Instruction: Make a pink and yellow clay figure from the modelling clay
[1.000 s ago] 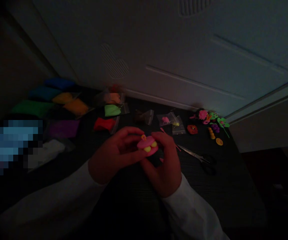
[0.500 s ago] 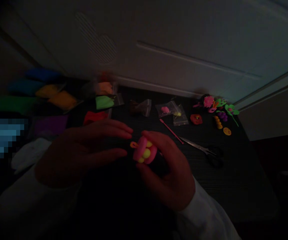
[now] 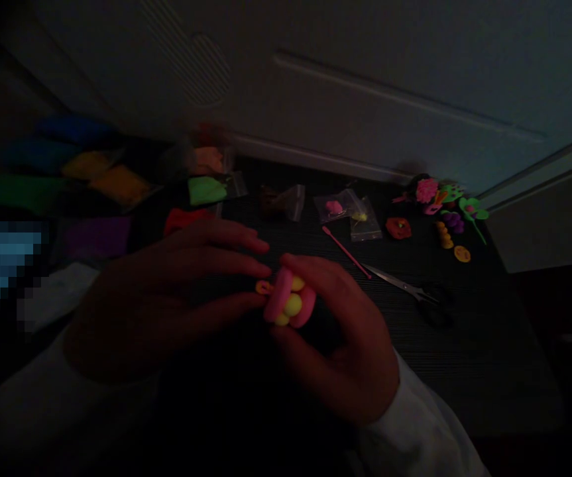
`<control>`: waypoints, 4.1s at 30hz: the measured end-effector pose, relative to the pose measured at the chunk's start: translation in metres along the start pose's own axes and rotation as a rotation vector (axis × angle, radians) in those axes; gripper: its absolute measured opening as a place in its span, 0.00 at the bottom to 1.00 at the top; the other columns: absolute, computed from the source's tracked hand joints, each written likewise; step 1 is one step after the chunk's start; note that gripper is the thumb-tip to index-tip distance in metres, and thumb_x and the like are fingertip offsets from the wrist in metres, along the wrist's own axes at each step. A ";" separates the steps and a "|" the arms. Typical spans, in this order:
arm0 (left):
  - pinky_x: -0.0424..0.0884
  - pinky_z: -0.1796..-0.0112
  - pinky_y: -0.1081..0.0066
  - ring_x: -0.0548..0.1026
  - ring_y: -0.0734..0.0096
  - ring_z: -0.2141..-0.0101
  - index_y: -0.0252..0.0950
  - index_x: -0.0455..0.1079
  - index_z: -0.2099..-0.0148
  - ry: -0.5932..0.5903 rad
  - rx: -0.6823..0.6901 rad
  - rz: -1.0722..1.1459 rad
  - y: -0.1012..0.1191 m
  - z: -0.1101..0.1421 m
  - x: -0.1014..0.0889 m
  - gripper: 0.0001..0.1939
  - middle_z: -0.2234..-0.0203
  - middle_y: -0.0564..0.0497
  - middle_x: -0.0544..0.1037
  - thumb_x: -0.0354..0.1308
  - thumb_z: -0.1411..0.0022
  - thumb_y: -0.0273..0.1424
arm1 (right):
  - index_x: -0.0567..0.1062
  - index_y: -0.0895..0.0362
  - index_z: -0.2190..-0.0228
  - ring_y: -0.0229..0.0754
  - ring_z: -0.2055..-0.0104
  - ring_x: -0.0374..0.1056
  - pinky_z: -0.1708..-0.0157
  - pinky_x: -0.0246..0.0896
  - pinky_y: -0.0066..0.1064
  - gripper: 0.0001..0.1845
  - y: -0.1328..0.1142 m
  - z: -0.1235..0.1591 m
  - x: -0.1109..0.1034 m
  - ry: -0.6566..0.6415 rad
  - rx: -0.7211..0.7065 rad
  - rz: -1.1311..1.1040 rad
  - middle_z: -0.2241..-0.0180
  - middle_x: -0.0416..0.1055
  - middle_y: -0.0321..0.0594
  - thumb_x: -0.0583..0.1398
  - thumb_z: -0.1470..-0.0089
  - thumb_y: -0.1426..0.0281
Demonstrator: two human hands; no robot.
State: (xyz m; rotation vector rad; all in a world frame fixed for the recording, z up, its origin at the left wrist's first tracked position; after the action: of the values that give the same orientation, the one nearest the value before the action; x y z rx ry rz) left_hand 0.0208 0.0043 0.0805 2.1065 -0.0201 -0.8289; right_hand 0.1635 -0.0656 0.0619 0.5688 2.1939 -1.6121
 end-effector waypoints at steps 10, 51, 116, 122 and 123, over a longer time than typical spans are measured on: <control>0.66 0.57 0.75 0.71 0.73 0.60 0.38 0.73 0.66 -0.009 -0.019 0.021 0.000 0.000 0.001 0.06 0.62 0.52 0.74 0.59 0.49 0.29 | 0.61 0.48 0.49 0.42 0.50 0.62 0.51 0.59 0.35 0.33 -0.001 0.000 -0.001 0.000 -0.005 0.047 0.50 0.64 0.36 0.62 0.58 0.75; 0.67 0.56 0.73 0.71 0.70 0.59 0.41 0.73 0.68 -0.045 -0.034 0.099 0.002 0.001 0.002 0.04 0.62 0.53 0.74 0.57 0.48 0.30 | 0.61 0.46 0.49 0.37 0.51 0.62 0.51 0.59 0.25 0.33 -0.004 0.001 -0.004 -0.045 0.027 -0.028 0.50 0.64 0.29 0.62 0.58 0.74; 0.68 0.58 0.72 0.72 0.70 0.60 0.37 0.71 0.63 0.012 -0.019 0.224 -0.003 0.001 0.001 0.10 0.62 0.52 0.75 0.61 0.51 0.27 | 0.65 0.49 0.52 0.39 0.56 0.67 0.58 0.65 0.27 0.27 0.004 0.000 -0.002 0.034 0.124 -0.265 0.55 0.69 0.33 0.62 0.55 0.69; 0.68 0.62 0.70 0.72 0.70 0.61 0.37 0.66 0.55 -0.036 -0.096 0.349 -0.010 0.003 0.011 0.19 0.61 0.52 0.74 0.62 0.52 0.31 | 0.67 0.48 0.59 0.34 0.66 0.70 0.67 0.67 0.24 0.17 0.013 -0.003 0.007 0.044 0.321 -0.655 0.66 0.73 0.32 0.60 0.53 0.68; 0.68 0.62 0.70 0.72 0.70 0.60 0.37 0.64 0.53 -0.027 -0.097 0.360 -0.011 0.004 0.012 0.23 0.59 0.51 0.73 0.62 0.52 0.31 | 0.67 0.48 0.60 0.34 0.66 0.70 0.67 0.67 0.24 0.16 0.014 -0.004 0.008 0.051 0.327 -0.672 0.67 0.73 0.32 0.60 0.53 0.69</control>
State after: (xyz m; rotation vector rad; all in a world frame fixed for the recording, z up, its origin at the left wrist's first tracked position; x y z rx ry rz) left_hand 0.0253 0.0047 0.0645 1.9231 -0.3561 -0.6276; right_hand 0.1636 -0.0574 0.0473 -0.0811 2.3110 -2.3331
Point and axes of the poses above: each hand's wrist, its own z-axis away from the middle knuckle, its own x-axis out of the palm, y = z × x, the point moved 5 cm from there along -z, towards the middle knuckle
